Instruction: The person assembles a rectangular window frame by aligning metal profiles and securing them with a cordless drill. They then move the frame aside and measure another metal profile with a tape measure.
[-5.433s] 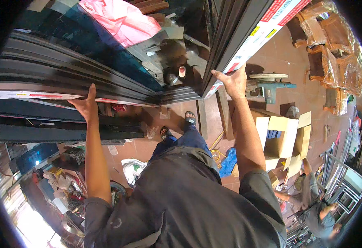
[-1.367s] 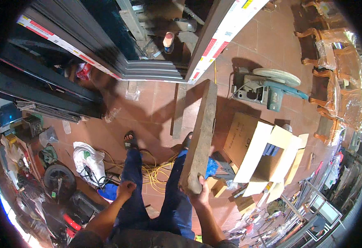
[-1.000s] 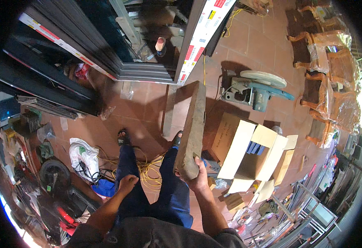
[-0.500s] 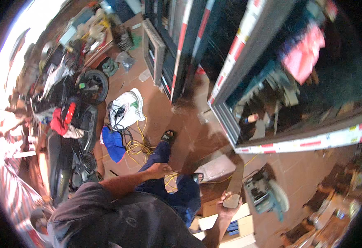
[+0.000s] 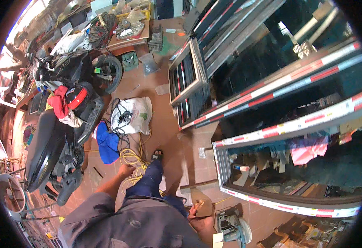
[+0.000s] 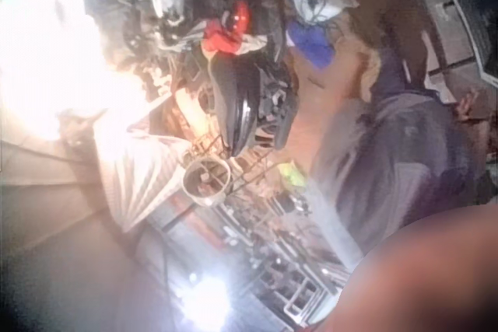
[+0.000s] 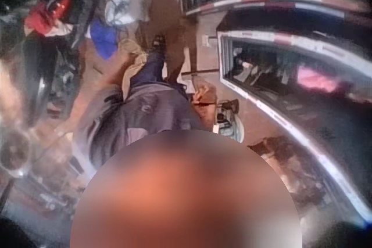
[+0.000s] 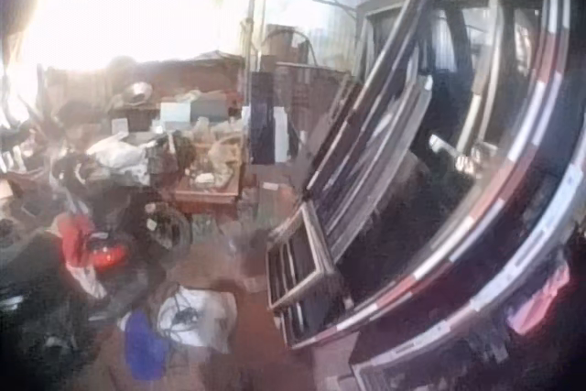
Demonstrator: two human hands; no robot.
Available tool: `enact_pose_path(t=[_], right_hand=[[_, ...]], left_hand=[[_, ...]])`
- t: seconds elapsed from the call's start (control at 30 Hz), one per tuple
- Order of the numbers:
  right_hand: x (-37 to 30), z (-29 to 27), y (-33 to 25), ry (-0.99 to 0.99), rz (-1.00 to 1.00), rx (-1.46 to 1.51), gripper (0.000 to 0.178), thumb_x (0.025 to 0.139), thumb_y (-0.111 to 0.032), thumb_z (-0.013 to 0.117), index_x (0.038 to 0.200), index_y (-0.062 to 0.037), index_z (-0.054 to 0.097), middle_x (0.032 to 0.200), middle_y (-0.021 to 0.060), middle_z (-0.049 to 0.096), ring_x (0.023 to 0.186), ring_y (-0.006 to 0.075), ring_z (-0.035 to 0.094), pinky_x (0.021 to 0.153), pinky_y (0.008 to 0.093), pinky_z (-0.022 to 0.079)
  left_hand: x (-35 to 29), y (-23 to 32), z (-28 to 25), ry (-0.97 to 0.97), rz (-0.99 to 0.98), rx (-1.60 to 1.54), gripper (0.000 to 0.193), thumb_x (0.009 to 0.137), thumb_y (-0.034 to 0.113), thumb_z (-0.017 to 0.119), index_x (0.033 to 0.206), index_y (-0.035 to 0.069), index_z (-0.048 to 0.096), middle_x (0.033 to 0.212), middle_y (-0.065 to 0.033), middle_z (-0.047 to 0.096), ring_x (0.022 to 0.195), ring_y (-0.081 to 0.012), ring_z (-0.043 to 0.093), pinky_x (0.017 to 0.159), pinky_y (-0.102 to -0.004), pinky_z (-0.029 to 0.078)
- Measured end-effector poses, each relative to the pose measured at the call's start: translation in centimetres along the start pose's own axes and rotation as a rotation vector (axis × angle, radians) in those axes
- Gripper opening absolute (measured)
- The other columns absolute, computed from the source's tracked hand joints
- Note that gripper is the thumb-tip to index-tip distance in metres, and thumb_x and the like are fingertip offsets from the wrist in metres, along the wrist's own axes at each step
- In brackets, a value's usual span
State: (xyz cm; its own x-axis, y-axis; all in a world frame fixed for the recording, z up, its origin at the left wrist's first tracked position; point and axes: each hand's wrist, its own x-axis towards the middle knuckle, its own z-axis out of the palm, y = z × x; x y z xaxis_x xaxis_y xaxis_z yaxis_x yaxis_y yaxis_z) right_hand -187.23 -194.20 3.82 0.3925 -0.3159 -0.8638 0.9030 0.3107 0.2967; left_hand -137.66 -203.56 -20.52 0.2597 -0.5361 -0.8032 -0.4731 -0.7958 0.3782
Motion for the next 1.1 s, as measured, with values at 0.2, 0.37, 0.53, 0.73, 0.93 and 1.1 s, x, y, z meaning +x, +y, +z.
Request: enact_pose_path(t=[0.2, 0.37, 0.53, 0.73, 0.93, 1.1], right_hand=[[8.0, 16.0, 5.7, 0.080, 0.069, -0.376, 0.070, 0.085, -0.072, 0.060, 0.123, -0.0134, 0.068, 0.108, 0.0178, 0.067, 0.084, 0.0312, 0.067, 0.059, 0.0392, 0.046], [12.2, 29.9, 10.3, -0.016, 0.164, -0.545, 0.067, 0.088, -0.069, 0.060, 0.121, -0.0113, 0.069, 0.105, 0.0148, 0.070, 0.081, 0.0297, 0.068, 0.058, 0.0389, 0.045], [15.6, 41.7, 13.5, -0.090, -0.025, -0.893, 0.064, 0.091, -0.064, 0.063, 0.126, -0.0100, 0.067, 0.104, 0.0122, 0.074, 0.078, 0.0319, 0.070, 0.056, 0.0450, 0.052], [23.7, 56.7, 14.7, -0.273, -0.127, -1.178, 0.066, 0.091, -0.055, 0.067, 0.132, -0.0043, 0.059, 0.101, 0.0148, 0.073, 0.083, 0.0283, 0.074, 0.053, 0.0488, 0.063], [33.2, 74.0, 13.6, -0.322, -0.148, -1.198, 0.065, 0.092, -0.053, 0.066, 0.134, -0.0038, 0.060, 0.106, 0.0158, 0.073, 0.084, 0.0285, 0.075, 0.051, 0.0485, 0.063], [38.7, 87.4, 14.0, -0.312, -0.181, -1.276, 0.065, 0.092, -0.053, 0.066, 0.135, -0.0052, 0.059, 0.110, 0.0147, 0.073, 0.088, 0.0285, 0.076, 0.052, 0.0482, 0.064]], left_hand=[[2.6, 4.6, -8.3, -0.032, 0.065, -0.304, 0.046, 0.095, 0.038, 0.075, 0.118, -0.001, 0.077, 0.096, -0.0128, 0.079, 0.080, -0.0200, 0.075, 0.074, -0.0366, 0.062], [5.3, 6.2, -15.5, 0.035, 0.083, -0.496, 0.041, 0.096, 0.032, 0.076, 0.116, -0.003, 0.076, 0.098, -0.0129, 0.079, 0.079, -0.0205, 0.075, 0.070, -0.0347, 0.061], [8.5, 8.0, -21.4, 0.181, 0.148, -0.621, 0.033, 0.099, 0.027, 0.074, 0.109, -0.004, 0.073, 0.083, -0.0077, 0.071, 0.066, -0.0164, 0.066, 0.056, -0.0308, 0.052], [15.1, 4.8, -25.9, 0.372, 0.066, -0.627, 0.036, 0.097, 0.032, 0.074, 0.107, -0.002, 0.076, 0.094, -0.0121, 0.077, 0.072, -0.0203, 0.072, 0.060, -0.0349, 0.055], [17.1, 8.0, -30.8, 0.283, -0.388, -0.707, 0.033, 0.099, 0.035, 0.071, 0.103, 0.003, 0.073, 0.084, -0.0102, 0.075, 0.063, -0.0208, 0.072, 0.050, -0.0335, 0.051], [17.8, 14.8, -33.0, 0.287, -0.416, -0.945, 0.032, 0.098, 0.031, 0.073, 0.115, 0.004, 0.073, 0.083, -0.0099, 0.075, 0.065, -0.0215, 0.073, 0.052, -0.0334, 0.053]])
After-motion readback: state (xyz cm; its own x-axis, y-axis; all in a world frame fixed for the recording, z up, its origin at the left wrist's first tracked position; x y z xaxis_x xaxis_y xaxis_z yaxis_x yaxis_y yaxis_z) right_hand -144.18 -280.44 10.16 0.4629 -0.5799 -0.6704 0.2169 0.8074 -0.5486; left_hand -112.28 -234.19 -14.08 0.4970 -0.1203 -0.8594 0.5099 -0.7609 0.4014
